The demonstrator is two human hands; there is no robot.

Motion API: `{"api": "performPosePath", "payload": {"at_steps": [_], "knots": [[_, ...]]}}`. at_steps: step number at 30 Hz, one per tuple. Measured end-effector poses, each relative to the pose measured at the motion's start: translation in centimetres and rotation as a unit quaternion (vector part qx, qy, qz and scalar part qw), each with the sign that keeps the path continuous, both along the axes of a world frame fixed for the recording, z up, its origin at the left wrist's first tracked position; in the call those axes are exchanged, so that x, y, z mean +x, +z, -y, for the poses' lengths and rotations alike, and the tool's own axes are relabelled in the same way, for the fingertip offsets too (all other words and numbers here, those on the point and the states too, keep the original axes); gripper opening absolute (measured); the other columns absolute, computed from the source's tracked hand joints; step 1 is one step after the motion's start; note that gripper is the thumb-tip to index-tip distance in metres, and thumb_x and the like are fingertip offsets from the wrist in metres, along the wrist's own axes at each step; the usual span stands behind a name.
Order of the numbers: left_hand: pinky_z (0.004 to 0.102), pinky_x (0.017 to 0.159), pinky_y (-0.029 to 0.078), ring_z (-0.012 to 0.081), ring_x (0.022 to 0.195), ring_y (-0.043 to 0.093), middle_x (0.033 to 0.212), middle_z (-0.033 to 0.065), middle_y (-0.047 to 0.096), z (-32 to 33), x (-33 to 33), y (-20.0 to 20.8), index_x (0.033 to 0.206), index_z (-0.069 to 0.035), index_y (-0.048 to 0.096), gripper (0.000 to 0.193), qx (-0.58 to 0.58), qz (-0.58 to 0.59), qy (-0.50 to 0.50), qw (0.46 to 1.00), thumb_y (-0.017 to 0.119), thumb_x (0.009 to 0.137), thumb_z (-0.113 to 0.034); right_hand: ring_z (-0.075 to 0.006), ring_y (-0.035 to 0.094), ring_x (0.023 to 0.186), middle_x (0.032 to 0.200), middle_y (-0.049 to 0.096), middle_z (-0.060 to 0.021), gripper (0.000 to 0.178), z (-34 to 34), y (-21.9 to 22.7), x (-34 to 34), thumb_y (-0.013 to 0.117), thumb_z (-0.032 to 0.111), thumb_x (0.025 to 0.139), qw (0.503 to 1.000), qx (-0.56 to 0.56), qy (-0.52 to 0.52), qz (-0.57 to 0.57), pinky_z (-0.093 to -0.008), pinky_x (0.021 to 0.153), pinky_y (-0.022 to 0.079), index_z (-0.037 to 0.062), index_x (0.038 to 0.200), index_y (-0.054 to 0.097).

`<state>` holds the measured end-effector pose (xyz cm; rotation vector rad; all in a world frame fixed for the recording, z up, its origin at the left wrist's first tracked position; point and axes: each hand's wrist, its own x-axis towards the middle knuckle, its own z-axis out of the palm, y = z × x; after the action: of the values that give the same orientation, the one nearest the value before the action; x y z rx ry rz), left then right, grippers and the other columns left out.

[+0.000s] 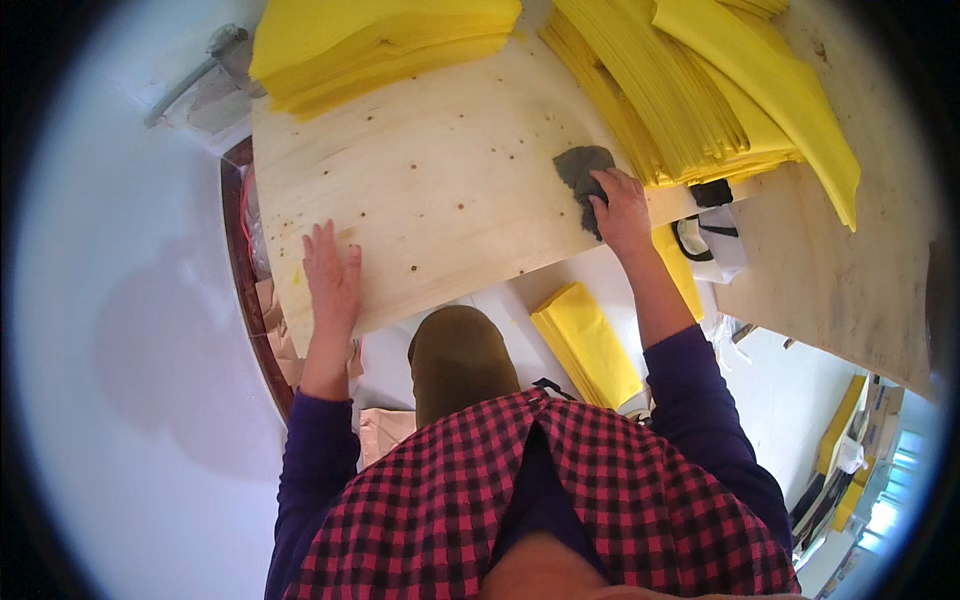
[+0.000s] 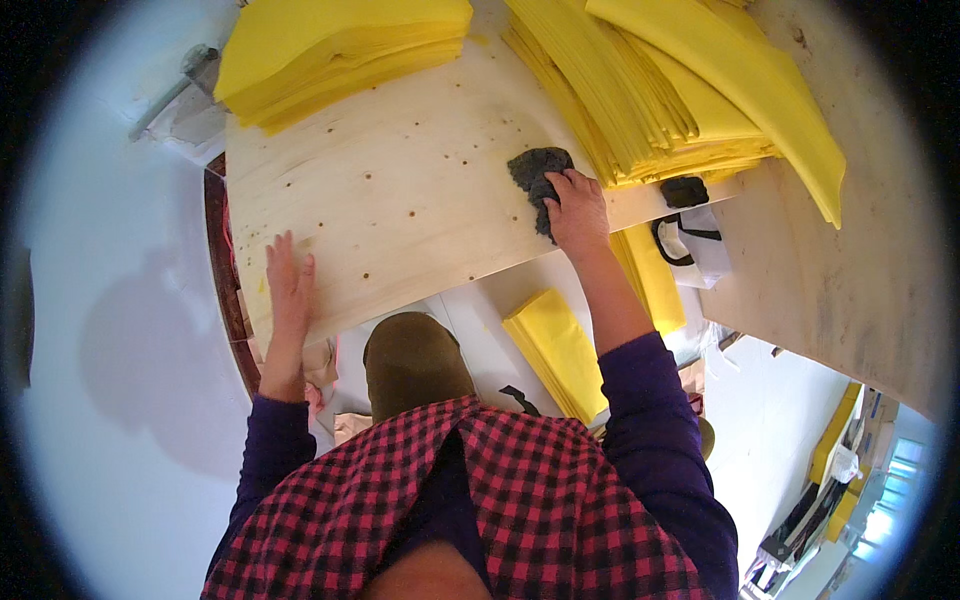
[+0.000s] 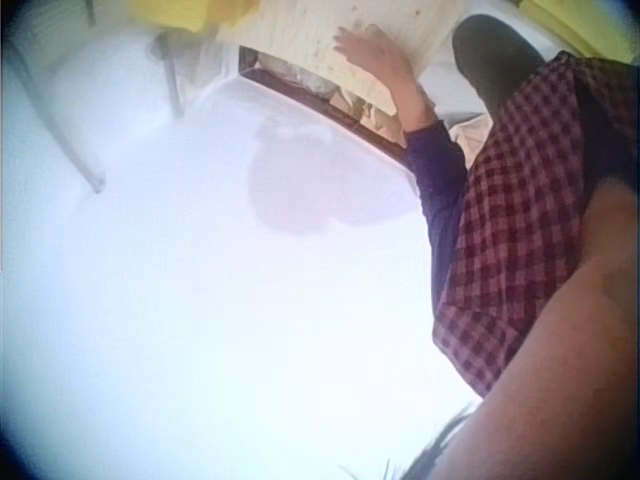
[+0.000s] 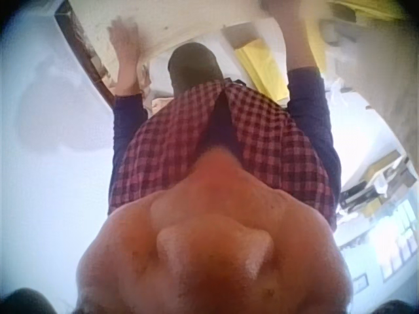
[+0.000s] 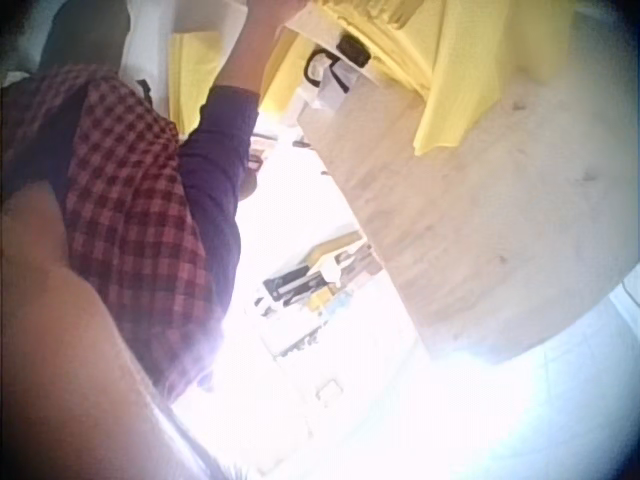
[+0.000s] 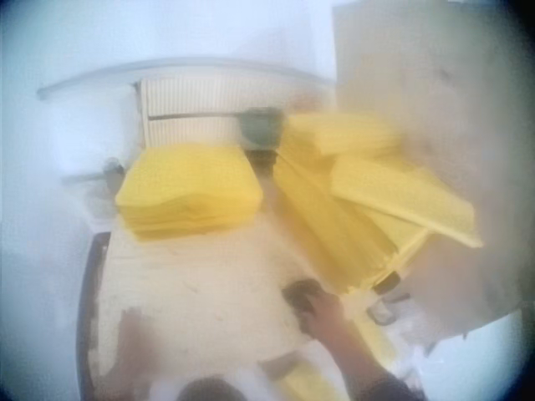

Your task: The person folds yellow foam sheets in half, aligns edges, and stacks them on a wooden workbench. They then use a dark rectangular block to press and smooth the folded edges of the stack.

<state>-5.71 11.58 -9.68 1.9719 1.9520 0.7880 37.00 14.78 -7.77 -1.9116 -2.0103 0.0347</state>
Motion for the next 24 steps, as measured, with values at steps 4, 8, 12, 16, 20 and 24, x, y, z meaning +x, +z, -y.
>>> {"api": "performPosePath", "payload": {"at_steps": [4, 8, 12, 16, 20, 24], "knots": [[0.0548, 0.111, 0.012, 0.0340, 0.140, 0.019, 0.148, 0.0164, 0.030, 0.9, 2.2, -0.2, 0.140, -0.008, 0.036, 0.058, -0.001, -0.150, -0.001, 0.989, 0.050, 0.092, -0.038, -0.0323, 0.055, 0.104, 0.112, 0.059, -0.0162, 0.035, -2.0, 0.8, 0.9, 0.066, 0.010, 0.077, 0.998, 0.019, 0.008, -0.055, -0.0400, 0.090, 0.045, 0.0095, 0.111, 0.058], [0.0549, 0.111, 0.011, 0.0327, 0.139, 0.020, 0.148, 0.0147, 0.030, 0.8, 2.5, 0.5, 0.140, -0.008, 0.036, 0.059, -0.029, -0.127, 0.013, 0.991, 0.049, 0.092, -0.040, -0.0269, 0.062, 0.089, 0.098, 0.064, -0.0138, 0.029, -3.6, 2.1, -1.1, 0.063, 0.004, 0.076, 0.971, 0.073, -0.021, -0.226, -0.0351, 0.080, 0.049, 0.0065, 0.105, 0.060], [0.0551, 0.111, 0.011, 0.0325, 0.139, 0.021, 0.148, 0.0149, 0.030, 0.7, 2.5, 0.3, 0.139, -0.007, 0.037, 0.059, -0.022, -0.122, 0.020, 0.992, 0.049, 0.091, -0.040, -0.0155, 0.062, 0.081, 0.090, 0.065, -0.0070, 0.026, -4.2, 3.5, -6.0, 0.064, 0.004, 0.076, 0.886, 0.034, 0.044, -0.461, -0.0276, 0.073, 0.049, 0.0035, 0.102, 0.060], [0.0549, 0.111, 0.011, 0.0325, 0.139, 0.021, 0.148, 0.0150, 0.030, 0.8, 2.5, 0.2, 0.138, -0.006, 0.038, 0.059, -0.018, -0.128, 0.028, 0.991, 0.048, 0.092, -0.041, -0.0108, 0.059, 0.080, 0.089, 0.064, -0.0034, 0.025, -5.6, 4.4, -13.4, 0.065, 0.004, 0.077, 0.865, -0.031, 0.123, -0.485, -0.0250, 0.073, 0.048, 0.0034, 0.102, 0.060], [0.0550, 0.111, 0.011, 0.0329, 0.139, 0.021, 0.148, 0.0154, 0.030, 0.8, 2.6, 0.5, 0.138, -0.006, 0.038, 0.060, -0.024, -0.117, 0.032, 0.992, 0.048, 0.091, -0.041, -0.0128, 0.060, 0.079, 0.087, 0.065, -0.0048, 0.026, -7.4, 4.7, -22.7, 0.065, 0.004, 0.075, 0.842, -0.079, 0.228, -0.483, -0.0263, 0.073, 0.049, 0.0030, 0.100, 0.061], [0.0544, 0.111, 0.010, 0.0333, 0.139, 0.021, 0.147, 0.0155, 0.031, 0.9, 2.5, 1.0, 0.138, -0.005, 0.038, 0.061, -0.049, -0.107, 0.025, 0.993, 0.049, 0.090, -0.041, -0.0149, 0.061, 0.083, 0.090, 0.066, -0.0091, 0.024, -10.4, 4.7, -31.9, 0.064, 0.005, 0.076, 0.845, -0.111, 0.297, -0.432, -0.0272, 0.077, 0.049, 0.0007, 0.099, 0.061]]}}
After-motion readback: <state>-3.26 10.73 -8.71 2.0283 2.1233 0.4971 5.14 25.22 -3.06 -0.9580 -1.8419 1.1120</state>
